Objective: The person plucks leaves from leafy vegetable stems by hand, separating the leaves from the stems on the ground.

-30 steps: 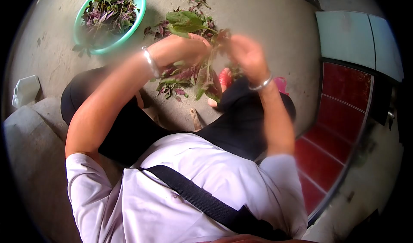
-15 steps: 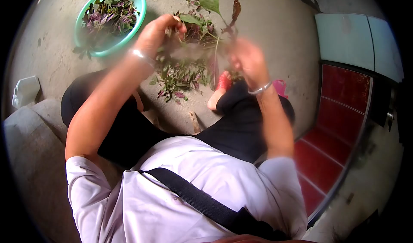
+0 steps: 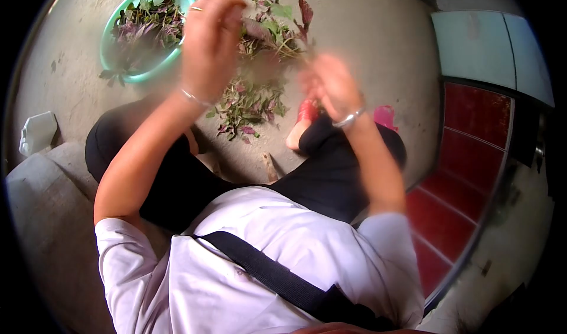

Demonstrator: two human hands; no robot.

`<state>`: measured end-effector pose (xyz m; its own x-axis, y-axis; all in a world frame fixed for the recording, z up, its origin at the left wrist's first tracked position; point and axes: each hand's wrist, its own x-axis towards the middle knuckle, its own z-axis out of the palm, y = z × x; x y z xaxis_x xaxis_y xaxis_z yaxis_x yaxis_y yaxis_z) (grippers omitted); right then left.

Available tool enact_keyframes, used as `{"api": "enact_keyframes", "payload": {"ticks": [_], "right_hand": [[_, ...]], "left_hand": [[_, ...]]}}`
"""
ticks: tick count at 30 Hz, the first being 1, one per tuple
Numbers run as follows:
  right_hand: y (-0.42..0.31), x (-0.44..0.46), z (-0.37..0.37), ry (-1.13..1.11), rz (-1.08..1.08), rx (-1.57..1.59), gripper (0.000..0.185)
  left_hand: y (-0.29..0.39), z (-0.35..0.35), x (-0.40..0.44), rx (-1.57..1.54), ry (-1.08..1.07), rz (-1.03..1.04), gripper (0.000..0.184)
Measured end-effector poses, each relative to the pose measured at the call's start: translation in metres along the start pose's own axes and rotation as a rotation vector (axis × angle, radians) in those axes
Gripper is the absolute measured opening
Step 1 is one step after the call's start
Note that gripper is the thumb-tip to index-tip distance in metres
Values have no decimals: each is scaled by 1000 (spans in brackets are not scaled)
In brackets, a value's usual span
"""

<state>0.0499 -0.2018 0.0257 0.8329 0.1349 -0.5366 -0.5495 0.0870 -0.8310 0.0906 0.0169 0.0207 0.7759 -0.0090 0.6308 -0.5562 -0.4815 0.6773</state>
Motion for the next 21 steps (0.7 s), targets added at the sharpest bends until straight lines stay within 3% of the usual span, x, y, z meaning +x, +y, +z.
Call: {"api": "enact_keyframes", "payload": {"ticks": [2,3,4,6,8,12,14,21], "right_hand": [[3,-7,20,-104,87,122,13],[11,-5,21,-216,117,239,15],[13,-10,24,-149,201,349,17],[32,-2,12,-325,196,283,19],[36,-2,10,-287,193,228,22],[35,-7,23,-156,144,289,28],[39,-7,20,-200,110,323,28],[42,-4,15,-242,140,479,27]], "left_hand": [[31,2,-6,197,-231,334,18],[34,8,-16,162,-379,388,21],[33,17,-30,126,-524,437,26],[25,27,-46,34,-708,382,40],[23,27,-52,-50,-765,260,53],[27,26,-57,-79,-754,225,72],[28,28,-58,-51,-764,213,78],[29,29,-53,90,-799,243,84]]}}
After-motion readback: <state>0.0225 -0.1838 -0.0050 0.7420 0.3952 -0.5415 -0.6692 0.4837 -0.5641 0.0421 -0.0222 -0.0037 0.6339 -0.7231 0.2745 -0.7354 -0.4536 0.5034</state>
